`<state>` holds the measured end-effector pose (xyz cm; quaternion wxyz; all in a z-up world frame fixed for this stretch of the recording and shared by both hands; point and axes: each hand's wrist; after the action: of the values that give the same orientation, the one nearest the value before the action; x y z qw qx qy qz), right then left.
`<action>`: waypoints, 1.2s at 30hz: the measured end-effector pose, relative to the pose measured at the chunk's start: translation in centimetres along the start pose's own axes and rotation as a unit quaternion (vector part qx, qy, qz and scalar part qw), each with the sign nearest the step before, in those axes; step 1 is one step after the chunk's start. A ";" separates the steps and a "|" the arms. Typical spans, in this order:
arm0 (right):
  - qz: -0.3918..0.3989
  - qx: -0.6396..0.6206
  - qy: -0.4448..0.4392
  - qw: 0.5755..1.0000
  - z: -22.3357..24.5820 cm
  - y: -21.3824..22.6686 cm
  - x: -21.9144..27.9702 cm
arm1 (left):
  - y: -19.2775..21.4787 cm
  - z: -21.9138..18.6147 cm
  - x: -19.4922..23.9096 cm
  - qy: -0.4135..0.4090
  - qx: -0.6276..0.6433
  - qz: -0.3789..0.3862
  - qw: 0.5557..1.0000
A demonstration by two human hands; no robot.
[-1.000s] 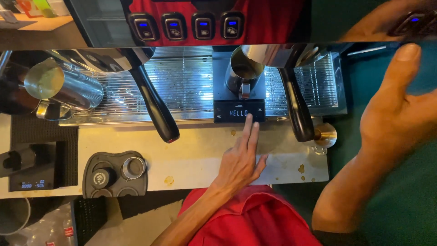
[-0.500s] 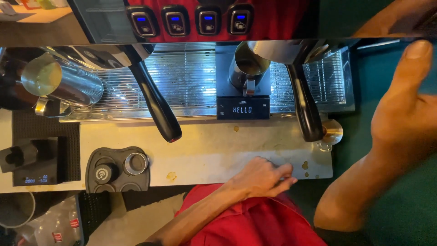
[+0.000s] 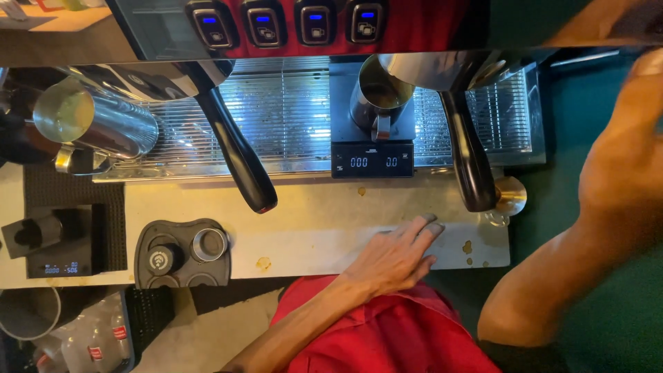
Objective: Preparing espresso shots by grinding beans, weighing grounds, tamping, and operating an espresso machine.
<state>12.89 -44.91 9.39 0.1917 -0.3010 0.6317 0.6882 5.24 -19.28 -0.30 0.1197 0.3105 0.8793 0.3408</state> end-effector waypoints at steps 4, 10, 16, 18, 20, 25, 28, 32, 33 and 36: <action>0.019 0.075 0.054 0.996 -1.0 0.0 0.4 | 0.3 -0.1 -0.2 0.020 -0.024 -0.041 0.999; 0.029 -0.016 -0.088 0.996 2.6 1.1 -1.8 | 0.0 0.2 0.1 0.017 -0.036 -0.071 0.997; 0.006 -0.041 -0.079 0.996 1.3 -0.3 -1.0 | 0.1 0.2 0.3 0.018 -0.037 -0.083 0.996; 0.010 -0.025 -0.096 0.995 1.5 0.2 -1.1 | -0.2 0.1 0.1 0.022 -0.074 -0.119 0.990; 0.015 -0.010 -0.113 0.993 1.6 0.4 -1.2 | -0.1 0.1 -0.5 0.025 -0.111 -0.155 0.981; 0.000 -0.050 -0.081 0.995 2.0 1.2 -1.3 | -0.3 0.5 -1.5 0.069 -0.280 -0.197 0.937; 0.016 -0.053 -0.081 0.995 1.3 0.8 -0.9 | -0.8 -0.3 -0.3 0.071 -0.196 -0.186 0.960; 0.020 -0.039 -0.095 0.994 1.3 0.8 -0.7 | -1.3 -0.3 -0.9 0.105 -0.202 -0.178 0.957; 0.010 -0.019 -0.064 0.998 1.1 0.7 -0.6 | -1.4 -0.1 -1.1 0.115 -0.227 -0.170 0.952; 0.002 -0.004 -0.041 0.999 1.0 0.6 -0.6 | -1.2 -0.1 -1.3 0.128 -0.246 -0.162 0.947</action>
<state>12.75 -43.98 10.26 0.2145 -0.2719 0.6210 0.7032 5.64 -20.83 -1.00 0.1326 0.0785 0.8145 0.5594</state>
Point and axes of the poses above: each hand's wrist, its own x-axis away from the middle knuckle, its own y-axis out of the back of the hand, z = x × y, and after that the axes turned 9 degrees about y, right-handed
